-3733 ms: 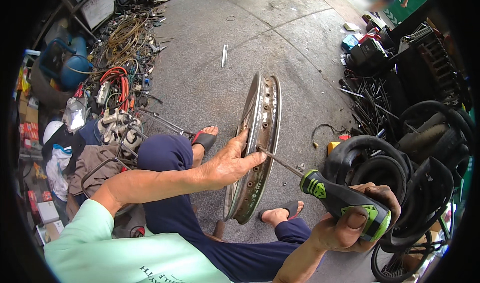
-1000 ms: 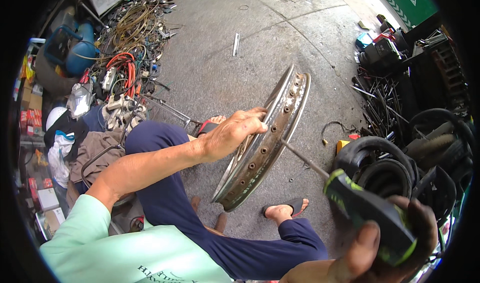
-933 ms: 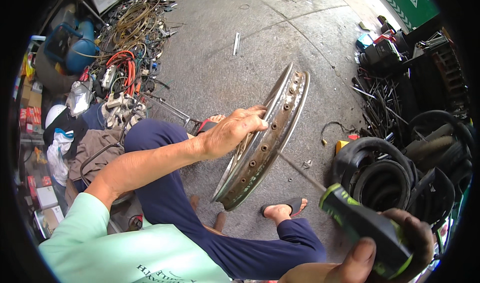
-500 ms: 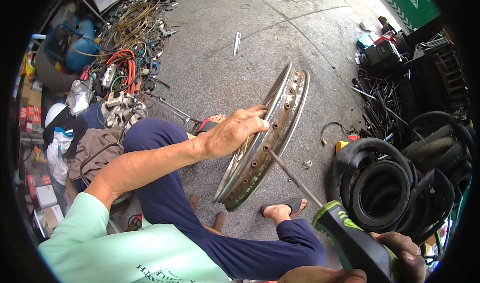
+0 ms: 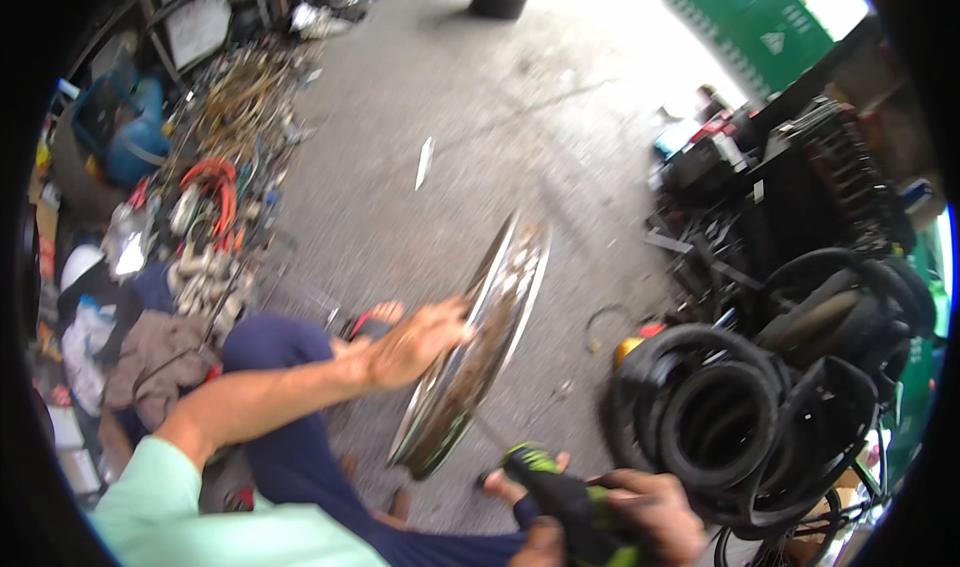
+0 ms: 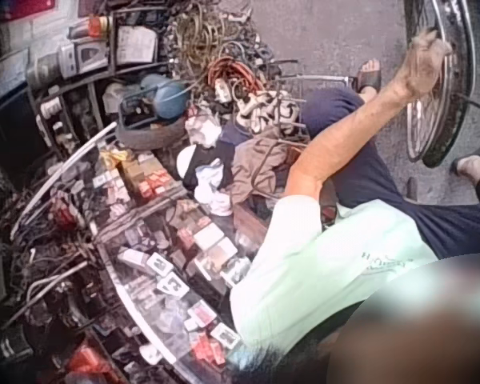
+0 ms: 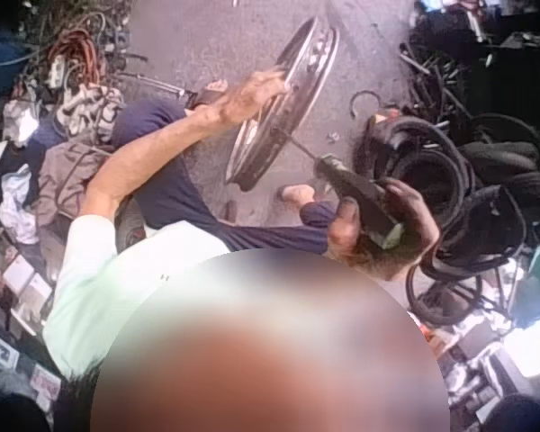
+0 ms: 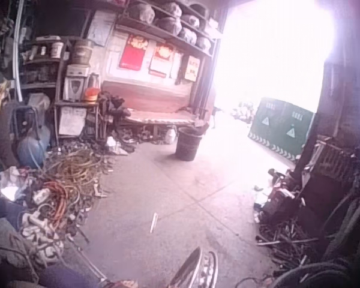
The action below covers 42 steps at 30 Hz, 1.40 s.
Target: The person sits on the floor and uses a screwdriver and wrench to adjust the spokes and rim of a bicycle wheel. They rotate the wheel frequently to access different sections while tightening components.
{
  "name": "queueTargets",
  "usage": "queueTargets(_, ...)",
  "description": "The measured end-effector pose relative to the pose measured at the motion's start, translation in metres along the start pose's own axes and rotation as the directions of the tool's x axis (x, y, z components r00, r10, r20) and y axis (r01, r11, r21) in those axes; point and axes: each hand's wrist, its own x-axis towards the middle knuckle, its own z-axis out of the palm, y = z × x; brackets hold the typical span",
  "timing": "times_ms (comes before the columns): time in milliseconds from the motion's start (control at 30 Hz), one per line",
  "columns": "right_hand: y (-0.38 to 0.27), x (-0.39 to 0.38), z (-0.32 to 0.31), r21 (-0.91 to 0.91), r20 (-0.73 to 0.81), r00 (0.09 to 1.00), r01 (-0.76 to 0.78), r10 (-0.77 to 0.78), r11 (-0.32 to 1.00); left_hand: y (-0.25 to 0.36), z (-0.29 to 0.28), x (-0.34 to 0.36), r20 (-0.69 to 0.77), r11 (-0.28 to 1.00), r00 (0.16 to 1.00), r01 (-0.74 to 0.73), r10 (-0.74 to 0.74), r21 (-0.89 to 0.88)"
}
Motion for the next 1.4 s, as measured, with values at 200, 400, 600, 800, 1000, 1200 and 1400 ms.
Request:
queueTargets(200,0.007,0.007,-0.021,-0.108,0.110,0.991,0.087,-0.075,0.990,0.022,-0.014,0.024,0.199,0.787,0.921,0.390,-0.335,-0.478)
queueTargets(400,0.010,0.016,-0.017,-0.062,0.166,0.981,0.109,-0.097,0.992,0.019,-0.011,0.023,0.274,0.708,0.879,0.476,-0.389,-0.522)
queueTargets(600,0.010,0.019,-0.019,-0.029,0.189,0.980,0.076,-0.069,0.997,0.034,-0.018,0.027,0.270,0.687,0.875,0.484,-0.403,-0.542)
queueTargets(800,0.013,0.027,-0.016,-0.039,0.184,0.981,0.065,-0.057,0.997,-0.002,-0.007,0.019,0.390,0.231,0.780,0.548,-0.490,-0.804)
queueTargets(1000,0.018,-0.001,-0.018,-0.130,-0.015,1.000,0.024,-0.026,0.991,0.006,-0.005,0.015,0.122,0.761,0.961,0.272,-0.249,-0.589)
queueTargets(1200,0.016,0.010,-0.036,0.315,-0.122,0.948,-0.245,0.295,0.917,0.009,0.010,0.006,-0.213,0.950,0.973,0.019,-0.089,-0.311)
queueTargets(1400,0.059,-0.009,0.024,0.016,0.272,0.929,-0.267,0.253,0.964,0.012,0.012,0.005,-0.256,0.999,0.966,-0.026,0.014,-0.046)
